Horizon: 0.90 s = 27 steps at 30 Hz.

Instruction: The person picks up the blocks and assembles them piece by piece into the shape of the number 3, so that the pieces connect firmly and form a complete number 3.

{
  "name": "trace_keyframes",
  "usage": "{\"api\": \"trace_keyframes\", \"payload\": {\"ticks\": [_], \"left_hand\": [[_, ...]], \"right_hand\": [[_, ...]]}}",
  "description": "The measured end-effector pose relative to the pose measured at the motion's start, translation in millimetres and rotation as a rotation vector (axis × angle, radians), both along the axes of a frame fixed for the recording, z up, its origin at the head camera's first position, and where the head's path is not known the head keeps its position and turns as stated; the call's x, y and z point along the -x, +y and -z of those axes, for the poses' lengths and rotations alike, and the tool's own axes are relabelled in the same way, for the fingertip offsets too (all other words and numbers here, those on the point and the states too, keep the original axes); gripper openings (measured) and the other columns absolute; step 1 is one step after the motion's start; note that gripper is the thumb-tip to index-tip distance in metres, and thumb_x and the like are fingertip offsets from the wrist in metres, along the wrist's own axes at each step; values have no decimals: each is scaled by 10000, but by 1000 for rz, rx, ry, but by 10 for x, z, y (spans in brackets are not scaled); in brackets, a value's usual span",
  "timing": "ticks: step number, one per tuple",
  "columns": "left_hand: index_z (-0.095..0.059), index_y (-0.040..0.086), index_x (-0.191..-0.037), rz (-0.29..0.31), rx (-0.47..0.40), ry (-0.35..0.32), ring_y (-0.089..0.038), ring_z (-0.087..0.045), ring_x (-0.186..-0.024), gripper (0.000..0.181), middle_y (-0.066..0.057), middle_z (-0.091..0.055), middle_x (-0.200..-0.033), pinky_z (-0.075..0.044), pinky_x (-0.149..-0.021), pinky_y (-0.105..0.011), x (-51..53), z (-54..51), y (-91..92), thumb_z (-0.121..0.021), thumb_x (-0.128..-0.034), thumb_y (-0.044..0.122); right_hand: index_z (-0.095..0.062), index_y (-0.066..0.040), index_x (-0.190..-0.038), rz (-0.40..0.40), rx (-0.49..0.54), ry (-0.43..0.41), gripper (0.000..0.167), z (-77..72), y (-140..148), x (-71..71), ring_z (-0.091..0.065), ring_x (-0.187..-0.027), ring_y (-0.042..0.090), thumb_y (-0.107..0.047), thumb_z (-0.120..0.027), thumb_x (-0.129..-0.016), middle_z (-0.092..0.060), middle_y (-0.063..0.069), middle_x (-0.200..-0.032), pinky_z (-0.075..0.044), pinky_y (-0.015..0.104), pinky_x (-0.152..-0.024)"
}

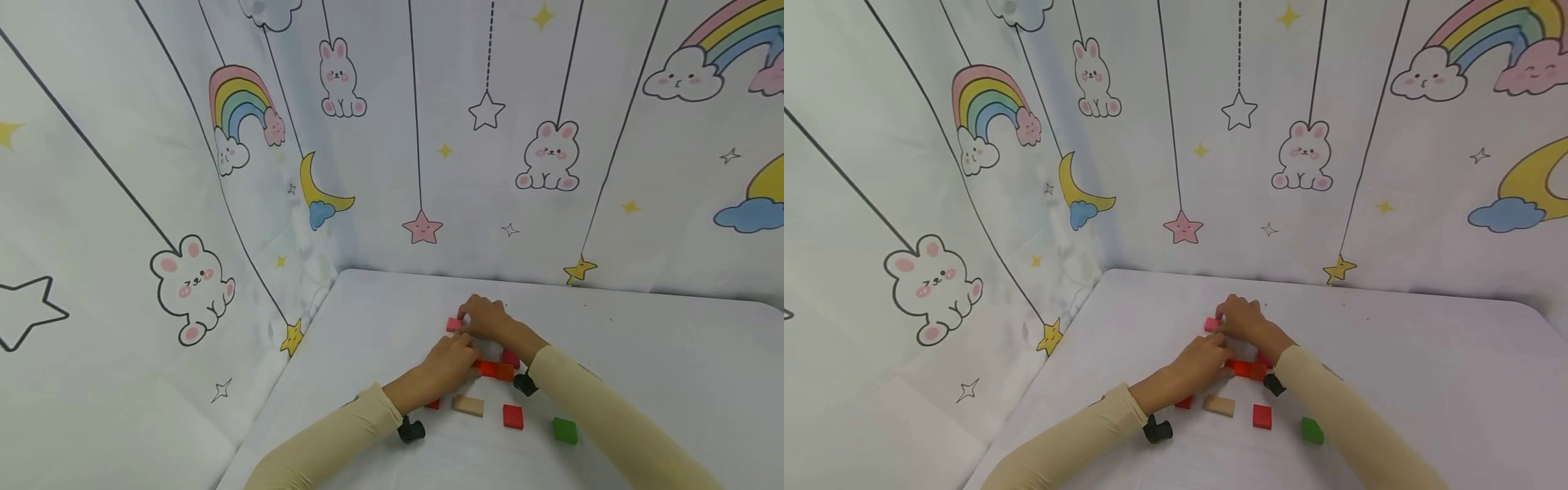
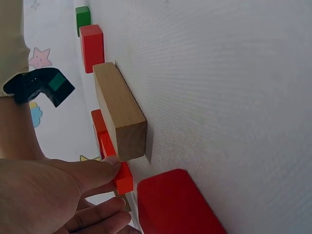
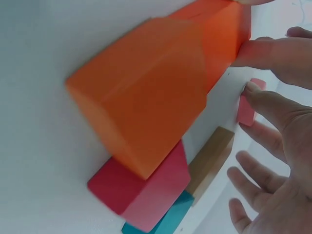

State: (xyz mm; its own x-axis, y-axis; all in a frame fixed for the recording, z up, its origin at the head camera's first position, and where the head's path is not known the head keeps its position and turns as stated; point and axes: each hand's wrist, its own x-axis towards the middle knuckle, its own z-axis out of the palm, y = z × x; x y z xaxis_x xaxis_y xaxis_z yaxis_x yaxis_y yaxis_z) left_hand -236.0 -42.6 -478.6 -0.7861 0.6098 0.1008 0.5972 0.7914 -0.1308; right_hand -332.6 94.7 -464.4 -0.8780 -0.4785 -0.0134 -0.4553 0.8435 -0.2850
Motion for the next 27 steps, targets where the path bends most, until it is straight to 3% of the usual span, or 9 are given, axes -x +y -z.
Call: {"api": "trace_keyframes", "payload": {"ticks": [8, 19, 27], "left_hand": [[-786, 242, -1176, 19, -23, -11, -81, -575, -1013, 275, 42, -664, -1068, -418, -735, -184, -15, -31, -27, -764, -974, 427], [-778, 241, -1183, 11, -33, -38, -82, -594, -958, 273, 38, -665, -1078, -435, -748, -193, -16, -15, -19, -762, -978, 420], [-781, 241, -1188, 16, -29, -24, -98, -629, -1037, 277, 34, -693, -1137, -466, -780, -204, -20, -22, -18, -764, -976, 419]], "right_hand": [[-795, -131, -1066, -6, -2, 18, 222, 13, 88, 3, -646, -1121, 361, -282, -827, -907, -686, 172, -1222, -466, 699, -948], [-799, -132, -1073, 17, -32, 10, 242, -8, 141, -45, -640, -1123, 357, -292, -837, -895, -688, 171, -1217, -466, 697, -967], [-799, -124, -1093, 21, -28, 14, 249, 11, 203, -58, -633, -1142, 369, -290, -823, -908, -677, 167, -1219, -449, 700, -991]]}}
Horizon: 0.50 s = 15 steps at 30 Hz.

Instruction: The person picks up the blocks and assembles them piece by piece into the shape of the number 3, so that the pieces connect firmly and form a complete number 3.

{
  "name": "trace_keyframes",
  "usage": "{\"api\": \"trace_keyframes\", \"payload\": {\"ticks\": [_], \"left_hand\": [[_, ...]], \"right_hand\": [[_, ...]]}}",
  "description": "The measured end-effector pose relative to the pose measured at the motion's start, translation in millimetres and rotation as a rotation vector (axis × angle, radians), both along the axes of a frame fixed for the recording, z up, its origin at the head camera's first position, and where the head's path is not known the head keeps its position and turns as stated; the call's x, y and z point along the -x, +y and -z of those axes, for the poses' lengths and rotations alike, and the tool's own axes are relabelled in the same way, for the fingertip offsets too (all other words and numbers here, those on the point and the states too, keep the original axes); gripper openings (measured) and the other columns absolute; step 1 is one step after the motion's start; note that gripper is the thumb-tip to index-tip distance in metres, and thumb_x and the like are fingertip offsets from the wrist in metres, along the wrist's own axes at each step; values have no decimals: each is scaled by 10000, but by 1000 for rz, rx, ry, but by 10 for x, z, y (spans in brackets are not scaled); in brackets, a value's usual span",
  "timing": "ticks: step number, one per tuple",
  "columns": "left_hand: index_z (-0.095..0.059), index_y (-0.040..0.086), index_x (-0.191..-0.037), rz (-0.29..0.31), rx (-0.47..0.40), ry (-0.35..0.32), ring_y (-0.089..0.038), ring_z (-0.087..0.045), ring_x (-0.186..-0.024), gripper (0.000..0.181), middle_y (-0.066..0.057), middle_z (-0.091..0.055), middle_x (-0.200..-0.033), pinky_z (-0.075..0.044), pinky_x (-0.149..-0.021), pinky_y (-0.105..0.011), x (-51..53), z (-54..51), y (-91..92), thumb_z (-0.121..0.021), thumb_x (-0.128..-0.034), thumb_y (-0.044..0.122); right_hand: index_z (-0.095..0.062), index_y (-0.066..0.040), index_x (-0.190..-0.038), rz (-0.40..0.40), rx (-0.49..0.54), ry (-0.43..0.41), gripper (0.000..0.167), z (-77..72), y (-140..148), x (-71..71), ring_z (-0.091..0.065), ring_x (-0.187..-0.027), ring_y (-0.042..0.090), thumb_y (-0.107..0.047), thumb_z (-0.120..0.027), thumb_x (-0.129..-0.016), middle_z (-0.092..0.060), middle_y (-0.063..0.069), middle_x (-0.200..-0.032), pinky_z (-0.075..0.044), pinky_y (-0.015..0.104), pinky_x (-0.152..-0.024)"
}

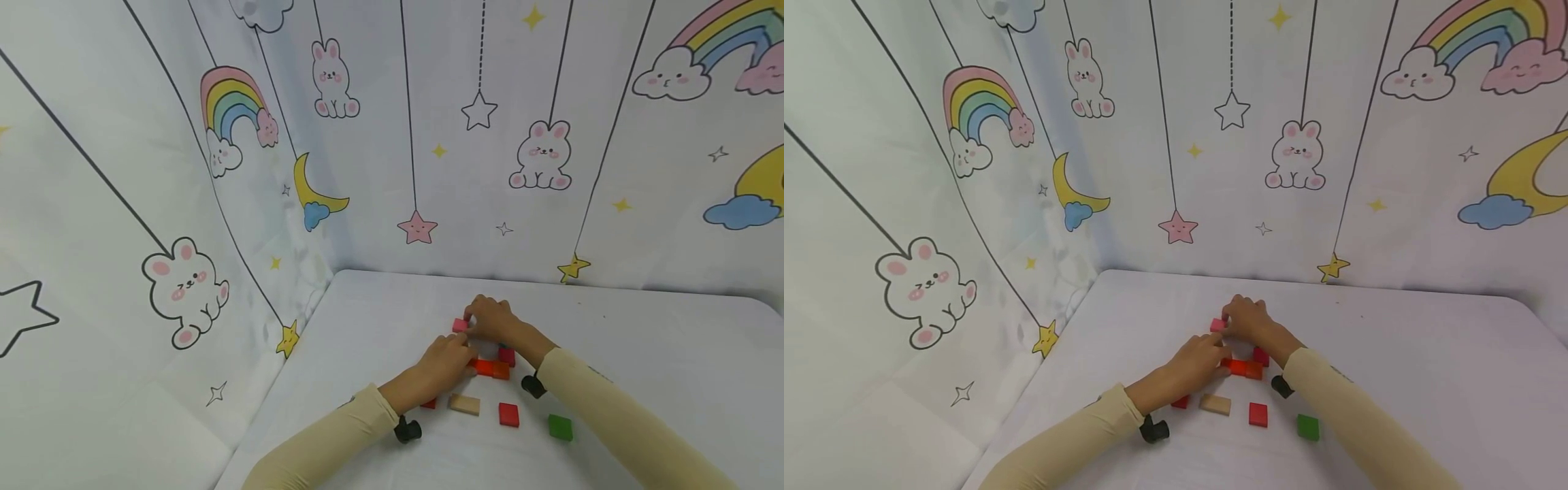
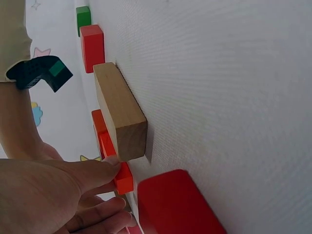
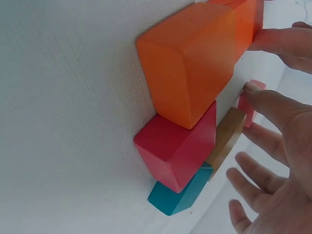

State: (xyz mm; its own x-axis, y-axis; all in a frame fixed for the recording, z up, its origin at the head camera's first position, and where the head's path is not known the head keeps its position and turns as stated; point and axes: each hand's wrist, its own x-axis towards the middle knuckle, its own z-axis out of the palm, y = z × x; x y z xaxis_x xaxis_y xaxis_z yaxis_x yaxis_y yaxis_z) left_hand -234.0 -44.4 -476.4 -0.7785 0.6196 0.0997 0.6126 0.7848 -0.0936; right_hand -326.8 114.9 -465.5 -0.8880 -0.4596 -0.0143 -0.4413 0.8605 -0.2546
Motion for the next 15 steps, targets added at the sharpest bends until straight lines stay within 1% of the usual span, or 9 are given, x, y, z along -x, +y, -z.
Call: {"api": "trace_keyframes", "payload": {"ticks": [4, 9, 15], "left_hand": [[-777, 240, -1200, 5, 7, 2, -101, -634, -1060, 289, 31, -698, -1153, -476, -791, -207, 1, -4, -4, -758, -979, 425], [-771, 235, -1212, 4, 7, -10, -106, -638, -1076, 303, 26, -702, -1172, -489, -811, -217, 1, -15, -3, -760, -977, 426], [-772, 237, -1213, 3, 1, -10, -120, -649, -1138, 299, 21, -709, -1258, -498, -830, -224, 13, 0, 0, -758, -980, 423]], "right_hand": [[-799, -128, -1080, 6, 0, -2, 252, -13, 12, -16, -632, -1133, 358, -305, -831, -904, -677, 158, -1206, -445, 702, -994], [-803, -124, -1069, 9, 8, 5, 257, -23, 24, -33, -638, -1120, 353, -310, -841, -894, -684, 159, -1195, -448, 703, -983], [-807, -121, -1069, 2, 19, 18, 247, -18, 35, -55, -649, -1124, 359, -284, -846, -887, -694, 169, -1197, -453, 717, -978]]}}
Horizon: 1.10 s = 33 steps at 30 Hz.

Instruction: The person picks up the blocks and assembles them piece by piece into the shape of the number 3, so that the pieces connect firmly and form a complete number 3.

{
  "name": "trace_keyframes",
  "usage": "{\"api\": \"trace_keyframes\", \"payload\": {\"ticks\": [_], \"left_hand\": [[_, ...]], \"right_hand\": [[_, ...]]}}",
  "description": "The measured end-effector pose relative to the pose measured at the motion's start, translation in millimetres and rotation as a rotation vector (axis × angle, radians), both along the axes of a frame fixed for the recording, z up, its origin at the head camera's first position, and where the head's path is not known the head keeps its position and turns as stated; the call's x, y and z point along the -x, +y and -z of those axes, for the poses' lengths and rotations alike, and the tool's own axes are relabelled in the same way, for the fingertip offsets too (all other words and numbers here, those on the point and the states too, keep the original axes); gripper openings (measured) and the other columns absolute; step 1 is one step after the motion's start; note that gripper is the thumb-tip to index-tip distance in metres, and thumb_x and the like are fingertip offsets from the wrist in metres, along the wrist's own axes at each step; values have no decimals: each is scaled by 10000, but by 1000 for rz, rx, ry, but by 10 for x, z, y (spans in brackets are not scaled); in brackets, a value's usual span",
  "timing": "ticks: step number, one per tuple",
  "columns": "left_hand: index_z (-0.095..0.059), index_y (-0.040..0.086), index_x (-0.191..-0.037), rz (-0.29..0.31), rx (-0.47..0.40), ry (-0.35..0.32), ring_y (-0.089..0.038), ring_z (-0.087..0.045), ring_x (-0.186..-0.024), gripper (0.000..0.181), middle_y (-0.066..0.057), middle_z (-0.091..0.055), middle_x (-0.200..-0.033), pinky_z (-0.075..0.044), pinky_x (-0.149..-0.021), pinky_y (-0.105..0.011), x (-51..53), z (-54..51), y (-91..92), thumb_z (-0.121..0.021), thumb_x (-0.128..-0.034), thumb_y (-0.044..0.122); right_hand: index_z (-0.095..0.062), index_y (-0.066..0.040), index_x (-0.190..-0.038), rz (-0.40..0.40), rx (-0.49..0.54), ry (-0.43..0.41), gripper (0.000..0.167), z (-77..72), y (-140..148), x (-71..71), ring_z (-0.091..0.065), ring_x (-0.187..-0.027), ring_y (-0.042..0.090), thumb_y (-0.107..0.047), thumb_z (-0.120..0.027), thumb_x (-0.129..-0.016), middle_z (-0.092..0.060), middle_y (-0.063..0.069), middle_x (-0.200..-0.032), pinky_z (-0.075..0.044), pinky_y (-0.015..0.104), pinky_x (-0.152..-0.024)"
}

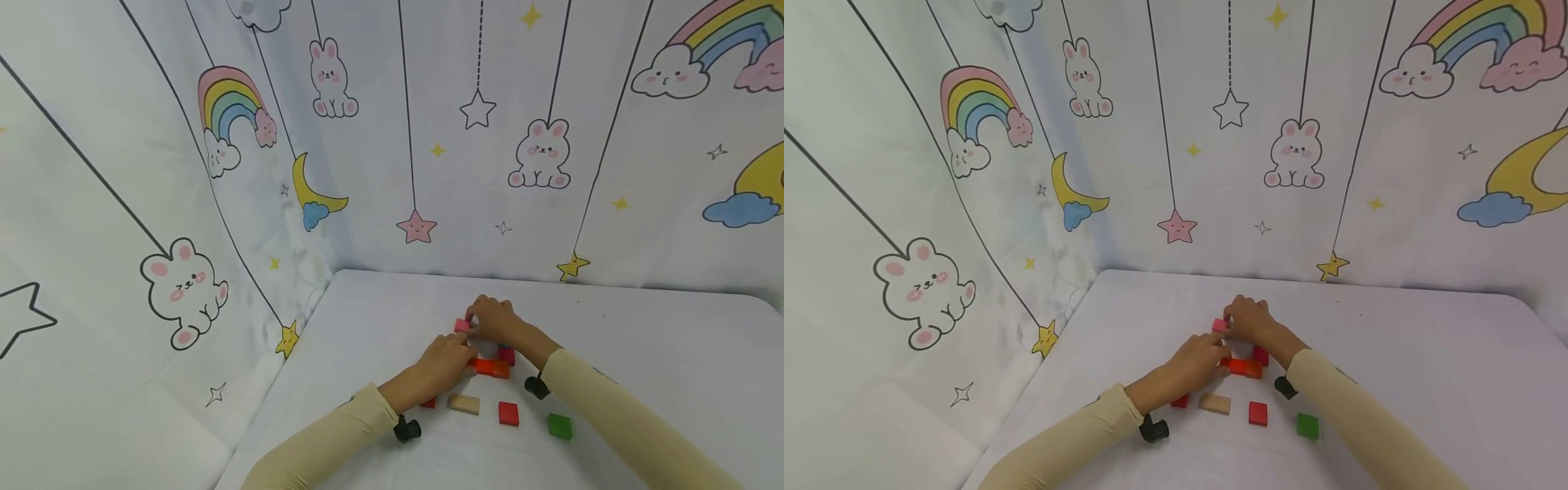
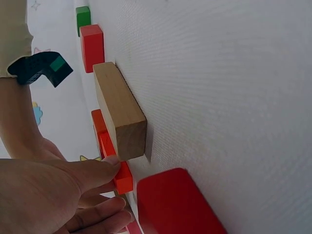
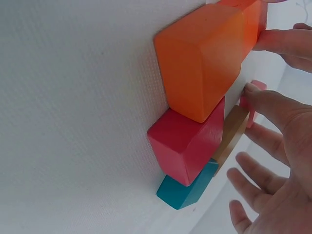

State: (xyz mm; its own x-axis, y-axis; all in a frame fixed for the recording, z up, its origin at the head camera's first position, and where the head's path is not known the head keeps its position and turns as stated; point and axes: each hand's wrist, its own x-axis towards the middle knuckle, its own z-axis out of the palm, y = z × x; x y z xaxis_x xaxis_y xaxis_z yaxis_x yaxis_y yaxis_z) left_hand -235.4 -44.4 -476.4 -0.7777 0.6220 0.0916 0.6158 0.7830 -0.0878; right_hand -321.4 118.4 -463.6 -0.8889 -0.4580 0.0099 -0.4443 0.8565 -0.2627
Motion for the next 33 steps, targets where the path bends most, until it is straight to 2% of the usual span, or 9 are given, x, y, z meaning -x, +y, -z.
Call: {"api": "trace_keyframes", "payload": {"ticks": [6, 13, 21, 33], "left_hand": [[-773, 239, -1222, -6, -4, -12, -134, -654, -1170, 305, 15, -700, -1326, -508, -860, -230, 3, -4, 7, -763, -976, 420], [-778, 245, -1212, -9, -6, -24, -119, -649, -1097, 291, 31, -720, -1232, -485, -817, -213, 4, -10, 11, -769, -973, 411], [-781, 242, -1193, 3, -1, 3, -110, -639, -1009, 274, 32, -713, -1140, -468, -774, -202, 2, -13, 8, -766, -976, 409], [-781, 240, -1180, 10, 2, 12, -98, -630, -986, 263, 33, -702, -1124, -457, -762, -193, -5, -18, 4, -761, -980, 410]], "right_hand": [[-807, -122, -1073, -6, 0, 3, 266, 17, 27, 0, -646, -1148, 363, -298, -856, -880, -695, 175, -1213, -456, 723, -982], [-800, -126, -1096, -16, 5, -10, 249, 12, 61, -8, -644, -1164, 370, -263, -851, -894, -683, 173, -1241, -446, 712, -990], [-801, -127, -1102, -22, 6, -17, 245, 1, 79, -16, -642, -1160, 371, -257, -844, -898, -683, 168, -1235, -455, 691, -975], [-800, -143, -1133, -62, -24, -1, 243, -1, 113, -43, -646, -1166, 369, -263, -820, -923, -687, 163, -1257, -475, 683, -955]]}}
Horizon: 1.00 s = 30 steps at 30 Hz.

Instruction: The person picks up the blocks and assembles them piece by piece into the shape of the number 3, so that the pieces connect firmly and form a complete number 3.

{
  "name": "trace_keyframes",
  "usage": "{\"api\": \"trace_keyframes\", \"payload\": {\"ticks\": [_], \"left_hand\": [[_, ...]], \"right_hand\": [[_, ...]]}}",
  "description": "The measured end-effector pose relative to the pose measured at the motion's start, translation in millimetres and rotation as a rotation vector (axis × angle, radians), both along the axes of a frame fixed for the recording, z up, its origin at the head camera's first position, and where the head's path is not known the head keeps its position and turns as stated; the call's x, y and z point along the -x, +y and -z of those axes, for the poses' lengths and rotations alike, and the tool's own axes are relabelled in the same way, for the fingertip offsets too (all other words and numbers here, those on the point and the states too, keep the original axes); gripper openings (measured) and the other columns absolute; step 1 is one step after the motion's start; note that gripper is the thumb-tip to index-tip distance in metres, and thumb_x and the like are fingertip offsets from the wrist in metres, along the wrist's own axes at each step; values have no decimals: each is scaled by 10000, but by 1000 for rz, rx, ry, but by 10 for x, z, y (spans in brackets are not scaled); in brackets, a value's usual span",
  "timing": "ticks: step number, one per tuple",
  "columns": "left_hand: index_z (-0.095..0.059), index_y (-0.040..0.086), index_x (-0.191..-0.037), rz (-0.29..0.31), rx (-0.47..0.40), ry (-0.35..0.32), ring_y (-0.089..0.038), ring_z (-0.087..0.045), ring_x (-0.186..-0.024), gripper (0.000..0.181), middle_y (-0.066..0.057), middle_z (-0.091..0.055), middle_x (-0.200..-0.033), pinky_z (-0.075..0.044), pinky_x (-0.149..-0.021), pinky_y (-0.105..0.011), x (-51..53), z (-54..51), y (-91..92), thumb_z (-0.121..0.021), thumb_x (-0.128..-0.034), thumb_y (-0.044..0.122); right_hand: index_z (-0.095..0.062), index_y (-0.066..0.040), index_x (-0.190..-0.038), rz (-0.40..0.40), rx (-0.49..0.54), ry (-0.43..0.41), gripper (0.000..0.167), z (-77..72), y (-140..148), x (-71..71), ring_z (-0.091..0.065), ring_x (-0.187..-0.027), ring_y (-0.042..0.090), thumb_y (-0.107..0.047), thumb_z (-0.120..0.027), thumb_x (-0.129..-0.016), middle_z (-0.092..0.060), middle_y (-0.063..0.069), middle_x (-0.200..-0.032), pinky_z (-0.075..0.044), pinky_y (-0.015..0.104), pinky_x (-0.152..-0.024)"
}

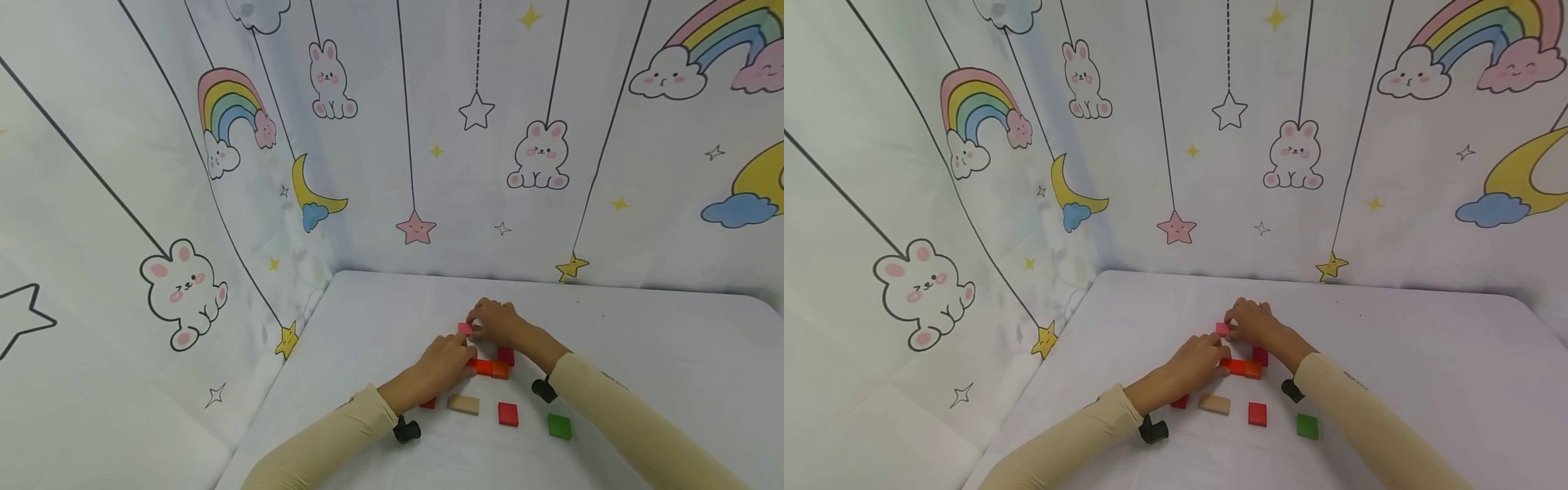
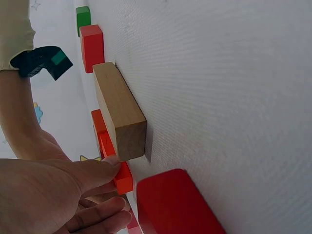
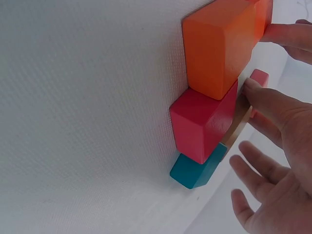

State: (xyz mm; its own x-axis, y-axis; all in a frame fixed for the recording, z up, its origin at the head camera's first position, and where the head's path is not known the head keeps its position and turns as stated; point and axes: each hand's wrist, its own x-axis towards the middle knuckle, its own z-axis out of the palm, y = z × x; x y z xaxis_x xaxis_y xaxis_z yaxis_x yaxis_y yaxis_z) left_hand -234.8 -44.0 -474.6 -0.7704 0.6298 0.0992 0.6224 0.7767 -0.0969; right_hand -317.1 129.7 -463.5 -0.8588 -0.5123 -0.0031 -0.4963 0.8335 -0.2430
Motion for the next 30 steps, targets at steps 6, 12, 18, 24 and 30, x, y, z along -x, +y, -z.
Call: {"api": "trace_keyframes", "payload": {"ticks": [6, 12, 18, 24, 30], "left_hand": [[-782, 238, -1177, 3, -5, -3, -102, -635, -990, 261, 31, -707, -1137, -449, -747, -191, -6, 6, -3, -758, -983, 411], [-781, 241, -1191, -2, -8, -15, -102, -625, -992, 273, 30, -702, -1136, -454, -760, -192, 2, 17, -10, -757, -982, 414], [-782, 239, -1174, -4, -11, -18, -101, -615, -965, 260, 31, -690, -1112, -458, -765, -197, 5, 28, -13, -760, -980, 412], [-782, 228, -1145, 9, -14, -8, -110, -627, -958, 240, 23, -686, -1092, -465, -764, -206, 14, 22, -7, -755, -985, 405], [-781, 226, -1147, 4, -14, -25, -114, -635, -987, 234, 21, -689, -1111, -481, -795, -211, 8, 7, -8, -743, -995, 400]], "right_hand": [[-801, -152, -1139, 3, -6, 3, 252, 14, -1, 1, -652, -1157, 366, -271, -830, -918, -691, 165, -1259, -487, 672, -945], [-796, -151, -1150, 7, -8, -1, 270, 16, 1, 2, -649, -1164, 370, -276, -835, -913, -687, 175, -1268, -488, 664, -945], [-764, -144, -1223, 18, -12, -6, 339, -6, 41, -15, -637, -1200, 381, -291, -826, -924, -666, 184, -1307, -476, 673, -959], [-746, -114, -1255, 27, -11, 35, 397, -72, 176, -95, -638, -1196, 376, -300, -836, -916, -670, 178, -1289, -480, 681, -958], [-739, -98, -1252, 16, -19, 84, 441, -142, 384, -239, -639, -1194, 387, -285, -876, -877, -676, 177, -1271, -493, 683, -937]]}}
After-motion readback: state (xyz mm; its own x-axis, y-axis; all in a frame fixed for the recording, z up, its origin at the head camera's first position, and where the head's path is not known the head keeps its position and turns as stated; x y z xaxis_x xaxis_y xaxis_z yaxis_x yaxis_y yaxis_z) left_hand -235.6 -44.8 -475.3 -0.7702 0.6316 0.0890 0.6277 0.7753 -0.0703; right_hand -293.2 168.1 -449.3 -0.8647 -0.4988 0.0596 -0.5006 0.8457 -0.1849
